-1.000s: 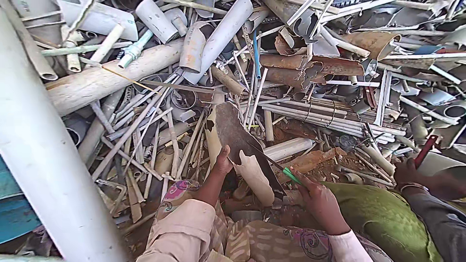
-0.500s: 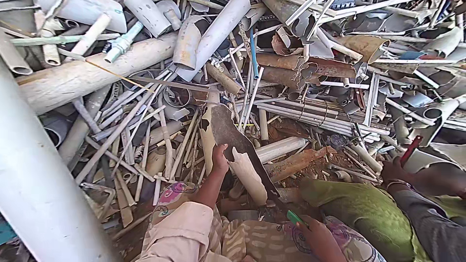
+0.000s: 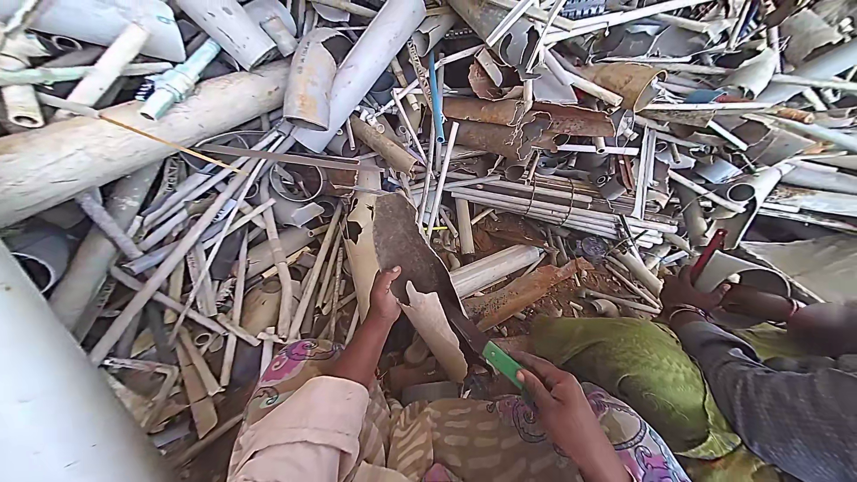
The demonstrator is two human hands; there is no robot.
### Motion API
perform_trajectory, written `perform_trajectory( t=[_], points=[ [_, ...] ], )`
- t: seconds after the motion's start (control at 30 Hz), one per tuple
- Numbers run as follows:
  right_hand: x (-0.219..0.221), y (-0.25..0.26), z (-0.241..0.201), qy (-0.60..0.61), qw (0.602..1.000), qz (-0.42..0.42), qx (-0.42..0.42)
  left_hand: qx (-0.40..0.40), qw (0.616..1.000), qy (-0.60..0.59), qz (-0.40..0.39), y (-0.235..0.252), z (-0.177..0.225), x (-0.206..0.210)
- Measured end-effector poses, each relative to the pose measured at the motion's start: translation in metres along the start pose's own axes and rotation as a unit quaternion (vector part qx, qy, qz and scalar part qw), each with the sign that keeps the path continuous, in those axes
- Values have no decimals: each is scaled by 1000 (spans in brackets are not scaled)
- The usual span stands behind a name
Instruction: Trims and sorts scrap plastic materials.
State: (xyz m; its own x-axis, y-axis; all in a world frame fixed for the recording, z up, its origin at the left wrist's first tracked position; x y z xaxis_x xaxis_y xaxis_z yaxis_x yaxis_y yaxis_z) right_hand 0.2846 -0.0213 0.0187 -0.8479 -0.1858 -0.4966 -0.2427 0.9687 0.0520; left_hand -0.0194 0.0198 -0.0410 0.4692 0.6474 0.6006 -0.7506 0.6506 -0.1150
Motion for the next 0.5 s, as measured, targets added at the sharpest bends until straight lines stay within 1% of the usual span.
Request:
perform_trajectory(
  t=[0.03,0.1,0.17,0.2,0.23,0.27,0.3,0.37,0.43,0.5],
  points=[
    [1,-1,-7,57,998,6,-20,4,1000,9,-9,-4,2,2],
    [4,2,-13,129,991,5,-26,13,999,23,-41,-4,0,3],
    [9,12,3,131,991,-15,4,18,998,28,-47,3,-3,2],
    [12,18,19,81,996,-32,27,20,999,29,-42,6,-5,1],
    [15,23,34,1,997,-55,53,18,999,30,-35,9,-5,-1],
    [19,25,45,-64,991,-83,82,17,999,32,-29,12,-5,-2],
    [23,25,52,-97,984,-106,107,17,999,34,-21,14,-5,-4],
    [23,24,55,-98,974,-141,150,23,999,38,-4,18,-2,-7],
    [15,26,57,-92,967,-161,178,23,999,43,-5,17,-1,-9],
    [6,28,66,-142,956,-173,189,18,999,44,-6,13,4,-8]
  ],
)
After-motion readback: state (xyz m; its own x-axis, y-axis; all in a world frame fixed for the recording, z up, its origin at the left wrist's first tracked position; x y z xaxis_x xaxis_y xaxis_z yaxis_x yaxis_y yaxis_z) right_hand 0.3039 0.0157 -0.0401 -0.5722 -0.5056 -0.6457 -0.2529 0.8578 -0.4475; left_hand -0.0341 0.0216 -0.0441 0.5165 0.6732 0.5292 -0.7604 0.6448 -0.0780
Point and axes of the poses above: each hand's wrist, its own y-axis towards the middle knuckle, its own x-axis out of the palm, z = x × y, the point moved 2 cm from there along y, towards the middle knuckle, and after that the axes turned 11 degrees about z, right-handed, at the moved point
